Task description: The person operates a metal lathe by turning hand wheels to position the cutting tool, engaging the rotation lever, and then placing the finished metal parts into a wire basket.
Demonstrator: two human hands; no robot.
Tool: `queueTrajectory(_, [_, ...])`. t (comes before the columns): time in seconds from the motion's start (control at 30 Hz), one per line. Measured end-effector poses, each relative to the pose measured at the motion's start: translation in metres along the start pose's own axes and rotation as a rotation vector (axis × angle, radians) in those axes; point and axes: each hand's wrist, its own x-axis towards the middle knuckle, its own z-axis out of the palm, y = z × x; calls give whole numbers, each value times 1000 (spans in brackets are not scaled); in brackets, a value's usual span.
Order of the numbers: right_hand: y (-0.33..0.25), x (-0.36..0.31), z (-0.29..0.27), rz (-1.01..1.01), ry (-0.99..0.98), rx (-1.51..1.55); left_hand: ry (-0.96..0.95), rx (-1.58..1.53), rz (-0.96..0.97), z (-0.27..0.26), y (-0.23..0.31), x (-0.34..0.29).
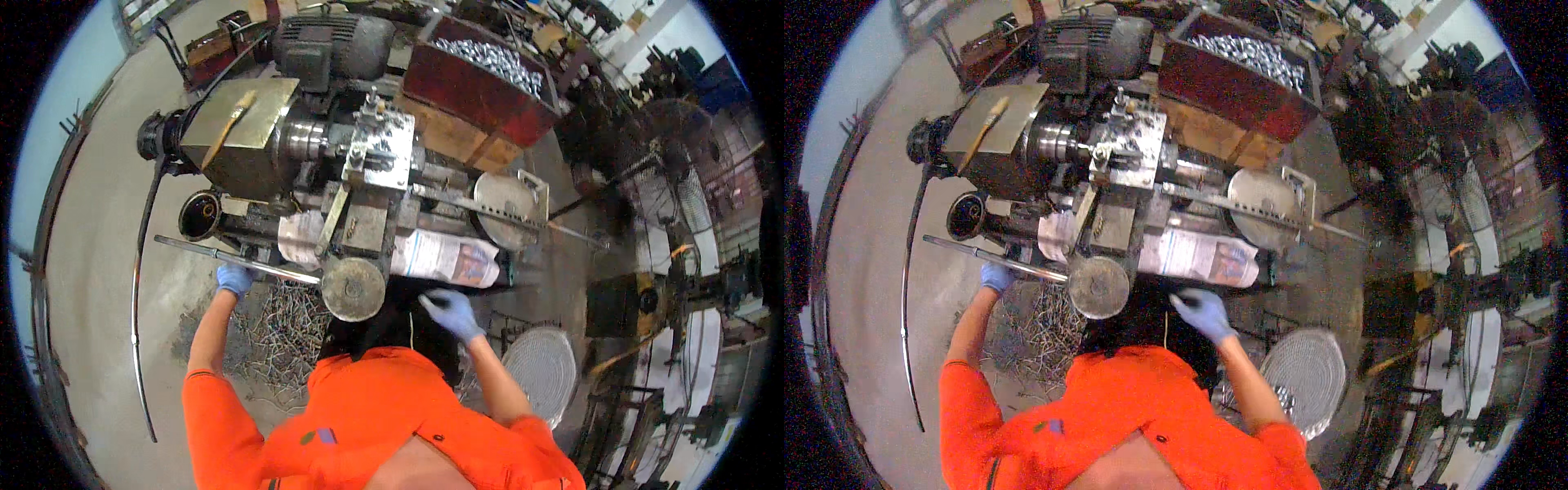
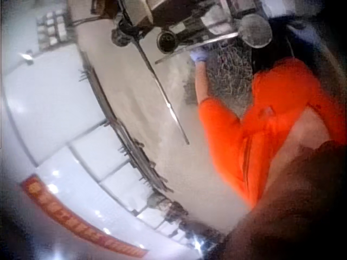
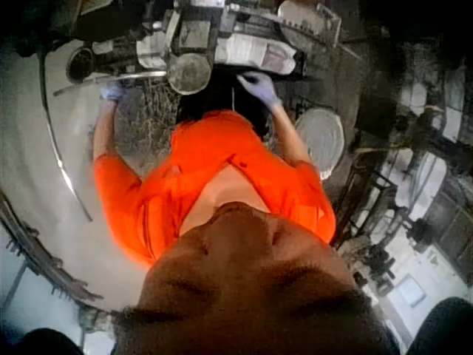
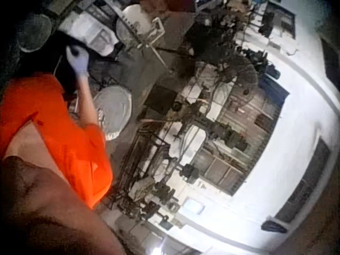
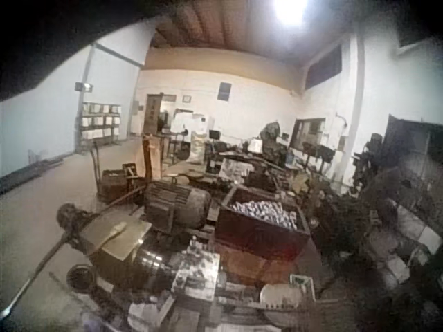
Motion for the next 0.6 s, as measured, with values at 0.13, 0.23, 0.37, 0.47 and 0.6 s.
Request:
queueTrajectory(0.13, [4, 67, 77, 229, -190, -143, 140, -136, -89, 9, 2, -4])
queueTrajectory(0.23, [13, 101, 113, 510, -160, -252, 117, -182, -91, 3, 6, 9])
queueTrajectory(0.37, [-1, 47, 123, -139, -121, -492, 116, -177, -128, 12, 9, 1])
queueTrajectory(0.47, [6, 35, 133, -344, -129, -346, 179, -203, -115, 33, -3, 5])
queueTrajectory(0.6, [-20, 30, 71, -243, -104, -77, 153, -284, -161, 19, 4, 1])
